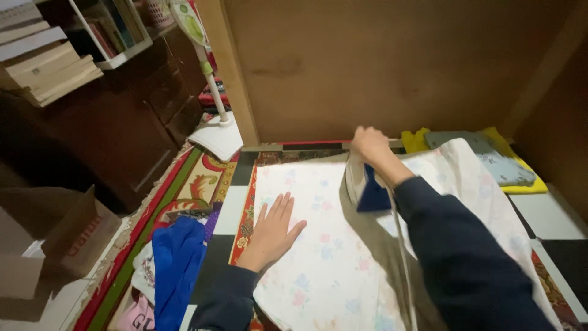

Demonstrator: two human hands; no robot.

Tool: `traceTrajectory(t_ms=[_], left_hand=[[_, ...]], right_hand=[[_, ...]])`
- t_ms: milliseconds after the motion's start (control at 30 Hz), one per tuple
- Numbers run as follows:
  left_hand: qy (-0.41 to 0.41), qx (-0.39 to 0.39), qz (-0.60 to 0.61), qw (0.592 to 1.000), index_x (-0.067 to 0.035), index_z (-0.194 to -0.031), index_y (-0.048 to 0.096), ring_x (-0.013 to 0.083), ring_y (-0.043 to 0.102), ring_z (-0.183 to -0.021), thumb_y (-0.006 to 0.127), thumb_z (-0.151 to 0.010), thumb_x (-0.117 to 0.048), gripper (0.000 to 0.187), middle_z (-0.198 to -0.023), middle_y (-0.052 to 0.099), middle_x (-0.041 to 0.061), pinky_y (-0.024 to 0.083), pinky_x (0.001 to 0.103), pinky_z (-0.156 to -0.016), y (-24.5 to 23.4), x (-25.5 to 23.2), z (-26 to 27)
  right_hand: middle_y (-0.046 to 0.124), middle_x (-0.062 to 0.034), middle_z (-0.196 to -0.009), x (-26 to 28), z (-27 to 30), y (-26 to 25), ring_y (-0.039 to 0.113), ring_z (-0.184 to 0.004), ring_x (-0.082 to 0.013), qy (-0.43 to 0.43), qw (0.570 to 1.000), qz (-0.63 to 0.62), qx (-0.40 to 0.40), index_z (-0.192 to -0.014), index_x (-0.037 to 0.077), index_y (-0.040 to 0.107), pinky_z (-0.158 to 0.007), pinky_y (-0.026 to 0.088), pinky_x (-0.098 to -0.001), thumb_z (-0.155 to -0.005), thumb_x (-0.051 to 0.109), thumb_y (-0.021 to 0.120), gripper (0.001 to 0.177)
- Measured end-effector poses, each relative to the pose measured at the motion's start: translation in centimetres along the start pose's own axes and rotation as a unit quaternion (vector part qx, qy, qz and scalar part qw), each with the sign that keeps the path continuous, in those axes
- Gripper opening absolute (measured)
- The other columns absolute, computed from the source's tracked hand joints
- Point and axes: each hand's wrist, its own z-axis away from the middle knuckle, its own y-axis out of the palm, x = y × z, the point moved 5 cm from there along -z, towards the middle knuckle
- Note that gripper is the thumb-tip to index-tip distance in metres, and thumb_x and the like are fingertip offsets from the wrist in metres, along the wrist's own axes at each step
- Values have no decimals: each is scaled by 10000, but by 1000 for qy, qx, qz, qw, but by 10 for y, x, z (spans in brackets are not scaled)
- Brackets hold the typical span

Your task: Ironing a pair of floral underwear while sitting on the floor.

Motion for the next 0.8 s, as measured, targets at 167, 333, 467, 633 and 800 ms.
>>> traceTrajectory(t_ms=[167,333,467,633,800], left_hand=[[-107,24,-12,994,-74,-1583,277,253,159,-1552,404,-1000,-580,783,-1676,218,81,87,561,-1219,-15,30,1],[-128,7,-12,992,-107,-1583,301,261,174,-1560,403,-1005,-559,741,-1683,235,50,124,551,-1223,-7,63,5],[-115,-3,-28,993,-96,-1576,309,272,183,-1546,397,-1020,-524,707,-1678,245,59,140,550,-1212,-7,65,3],[-111,-9,-41,993,-124,-1573,330,249,211,-1540,376,-1035,-458,635,-1670,271,35,177,535,-1209,-1,70,4],[-108,-23,-39,993,-140,-1569,343,233,230,-1539,360,-1043,-398,587,-1668,288,12,200,527,-1205,0,72,6]], right_hand=[[682,-303,-1167,32,100,-23,662,-1106,-483,-84,983,20,161,-1262,37,573,-934,539,-563,-935,260,565,396],[706,-272,-1136,52,151,-46,683,-1073,-461,-72,983,32,163,-1325,75,540,-922,552,-561,-954,311,537,440],[665,-276,-1179,55,93,-30,660,-1084,-466,-63,992,9,107,-1283,49,564,-928,544,-557,-945,430,576,509],[687,-285,-1154,75,44,9,677,-1074,-466,-137,983,-18,117,-1336,68,565,-948,546,-538,-985,401,567,484],[722,-210,-1008,112,128,-43,713,-778,-342,-243,922,-66,293,-1443,248,488,-700,606,-467,-963,428,602,525]])
